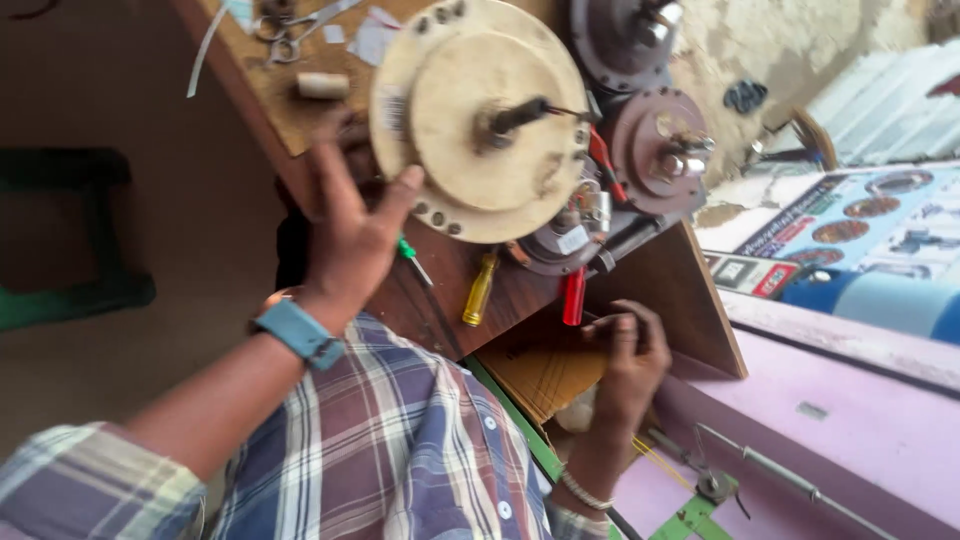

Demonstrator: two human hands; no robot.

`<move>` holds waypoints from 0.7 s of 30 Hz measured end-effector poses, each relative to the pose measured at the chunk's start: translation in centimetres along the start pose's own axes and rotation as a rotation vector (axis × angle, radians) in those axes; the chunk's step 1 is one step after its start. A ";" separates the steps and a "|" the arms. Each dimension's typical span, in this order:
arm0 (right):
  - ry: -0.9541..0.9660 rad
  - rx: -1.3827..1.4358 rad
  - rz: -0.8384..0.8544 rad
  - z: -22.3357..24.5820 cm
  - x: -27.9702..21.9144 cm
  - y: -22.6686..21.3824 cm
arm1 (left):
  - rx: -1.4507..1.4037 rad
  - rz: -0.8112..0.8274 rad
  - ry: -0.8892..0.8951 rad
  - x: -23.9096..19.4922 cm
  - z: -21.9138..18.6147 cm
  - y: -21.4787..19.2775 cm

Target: The person uses a red-handled screwdriver to tighten screws on a circular electrical component mounted on a workbench. They also handle small wires and use a yellow-handled screwdriver to adjust parts of the assembly.

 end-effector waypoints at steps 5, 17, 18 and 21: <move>-0.238 0.013 0.033 6.7 5.5 0.1 | -0.094 -0.001 -0.015 -0.5 1.5 0.7; -0.362 -0.153 0.364 14.8 11.4 12.1 | 0.033 -0.117 -0.050 -0.1 2.0 0.4; -0.250 -0.123 0.410 14.7 13.2 13.4 | 0.040 -0.125 -0.055 -0.2 1.7 0.6; -0.237 -0.187 0.692 14.9 15.5 16.7 | 0.067 -0.140 -0.077 0.2 0.7 0.7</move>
Point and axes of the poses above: each hand's wrist, its own x-axis towards the middle knuckle, its own y-axis out of the palm, z = x × y, the point moved 3 cm from there along x, towards the middle knuckle, and after that the axes turned 10 degrees about y, right-handed, at the moved point
